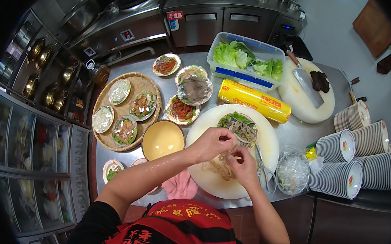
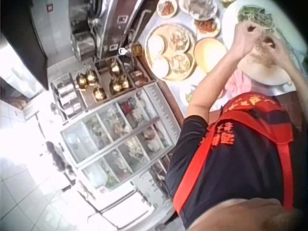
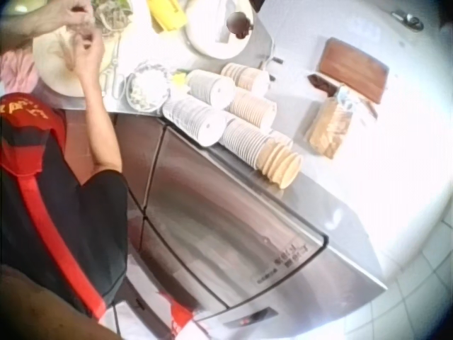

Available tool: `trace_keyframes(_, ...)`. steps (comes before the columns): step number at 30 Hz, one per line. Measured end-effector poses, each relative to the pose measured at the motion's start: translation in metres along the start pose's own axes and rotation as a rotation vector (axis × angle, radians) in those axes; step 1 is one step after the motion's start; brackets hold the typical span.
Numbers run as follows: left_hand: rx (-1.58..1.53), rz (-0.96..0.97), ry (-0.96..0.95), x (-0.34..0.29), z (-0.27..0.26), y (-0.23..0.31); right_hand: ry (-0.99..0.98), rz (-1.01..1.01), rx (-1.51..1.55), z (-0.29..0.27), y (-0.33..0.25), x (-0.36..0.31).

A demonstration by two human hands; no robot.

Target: The person assembles a food dish by layering shredded white vegetables and lettuce leaves into a small bowl. They rinse dark noodles, use scissors to cut them, and arrange the noodles on top of the lettuce. The final assembled dish is placed on a tray with other prepared bowls.

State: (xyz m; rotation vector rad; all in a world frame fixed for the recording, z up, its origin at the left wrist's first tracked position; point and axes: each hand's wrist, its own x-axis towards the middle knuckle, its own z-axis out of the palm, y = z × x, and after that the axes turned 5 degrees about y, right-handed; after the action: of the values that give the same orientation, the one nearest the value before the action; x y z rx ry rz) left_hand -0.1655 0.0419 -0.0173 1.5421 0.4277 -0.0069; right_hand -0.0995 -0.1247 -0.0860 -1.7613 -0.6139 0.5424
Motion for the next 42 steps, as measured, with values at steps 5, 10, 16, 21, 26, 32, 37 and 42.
trace_keyframes(5, -0.059, 0.001, -0.059, 0.018, 0.003, 0.029, 0.283, -0.032, 0.109, -0.009, -0.022, 0.023)
trace_keyframes(10, -0.176, 0.004, -0.027, 0.042, -0.001, 0.041, 0.375, -0.051, 0.167, -0.026, -0.027, 0.043)
trace_keyframes(16, -0.395, -0.167, 0.033, 0.083, -0.022, 0.001, 0.249, 0.179, 0.399, -0.036, -0.033, 0.057)
trace_keyframes(21, -0.38, -0.307, 0.106, 0.106, -0.024, -0.042, 0.314, 0.443, 0.709, -0.027, -0.01, 0.077)
trace_keyframes(26, 0.345, 0.004, 0.308, 0.129, -0.014, -0.064, 0.443, 0.469, 0.413, -0.012, 0.019, 0.096)
trace_keyframes(32, 0.534, 0.185, 0.234, 0.105, -0.016, -0.027, 0.364, 0.288, 0.18, -0.015, -0.027, 0.071)
trace_keyframes(37, 0.306, 0.098, 0.043, 0.038, -0.035, 0.013, 0.113, 0.239, 0.243, -0.023, -0.076, 0.028)
trace_keyframes(42, 0.15, 0.018, -0.083, 0.038, -0.037, 0.01, 0.008, 0.369, 0.332, -0.029, -0.068, 0.029)
